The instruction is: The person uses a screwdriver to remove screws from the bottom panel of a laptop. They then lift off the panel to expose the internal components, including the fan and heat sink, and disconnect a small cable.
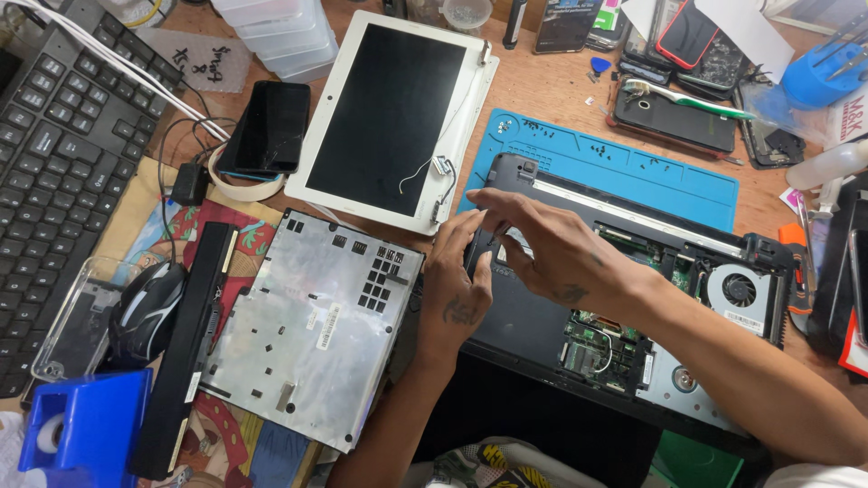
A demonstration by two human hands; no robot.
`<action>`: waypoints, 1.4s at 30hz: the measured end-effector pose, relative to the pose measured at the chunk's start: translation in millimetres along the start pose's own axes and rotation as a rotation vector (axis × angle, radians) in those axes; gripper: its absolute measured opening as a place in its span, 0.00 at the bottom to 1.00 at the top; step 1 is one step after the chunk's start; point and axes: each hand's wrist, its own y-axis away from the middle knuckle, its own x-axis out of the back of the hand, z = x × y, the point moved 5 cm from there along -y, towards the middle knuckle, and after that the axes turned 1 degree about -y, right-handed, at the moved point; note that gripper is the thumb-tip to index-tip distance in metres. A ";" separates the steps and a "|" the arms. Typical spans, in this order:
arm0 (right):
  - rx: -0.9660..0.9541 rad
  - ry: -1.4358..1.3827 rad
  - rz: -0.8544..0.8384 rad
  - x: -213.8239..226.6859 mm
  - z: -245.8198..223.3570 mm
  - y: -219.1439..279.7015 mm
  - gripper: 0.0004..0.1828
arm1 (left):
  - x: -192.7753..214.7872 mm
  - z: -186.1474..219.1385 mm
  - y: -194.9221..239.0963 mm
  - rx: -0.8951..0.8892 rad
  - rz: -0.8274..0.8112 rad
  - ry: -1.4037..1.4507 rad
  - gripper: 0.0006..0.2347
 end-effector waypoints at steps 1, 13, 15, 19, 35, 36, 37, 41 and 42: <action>0.006 -0.008 0.007 1.1 -0.7 -0.9 0.36 | 0.2 0.1 0.0 -0.010 0.005 0.004 0.21; -0.014 0.006 0.040 15.5 -6.6 1.4 0.37 | -1.5 1.0 0.0 0.023 0.000 0.008 0.17; -0.047 0.001 0.053 18.9 -6.8 3.0 0.37 | -1.2 1.1 0.3 0.022 0.005 -0.002 0.14; -0.078 -0.064 0.104 26.2 -6.0 5.7 0.38 | -1.8 0.3 -0.5 0.037 0.005 -0.002 0.08; -0.152 -0.095 0.240 51.5 14.4 35.5 0.32 | 1.1 5.5 -0.3 0.125 0.014 -0.046 0.04; -0.133 -0.089 0.254 55.4 14.4 40.5 0.31 | 1.8 7.8 0.9 0.128 0.015 -0.053 0.04; -0.115 -0.080 0.269 59.0 13.9 45.8 0.30 | 1.9 10.4 1.9 0.129 0.016 -0.057 0.04; -0.285 -0.106 0.229 58.5 11.2 78.4 0.29 | -3.1 35.1 15.2 -0.060 -0.016 -0.040 0.04; -0.317 -0.107 0.167 51.0 8.7 85.5 0.32 | -7.7 41.2 19.9 -0.105 -0.053 0.025 0.04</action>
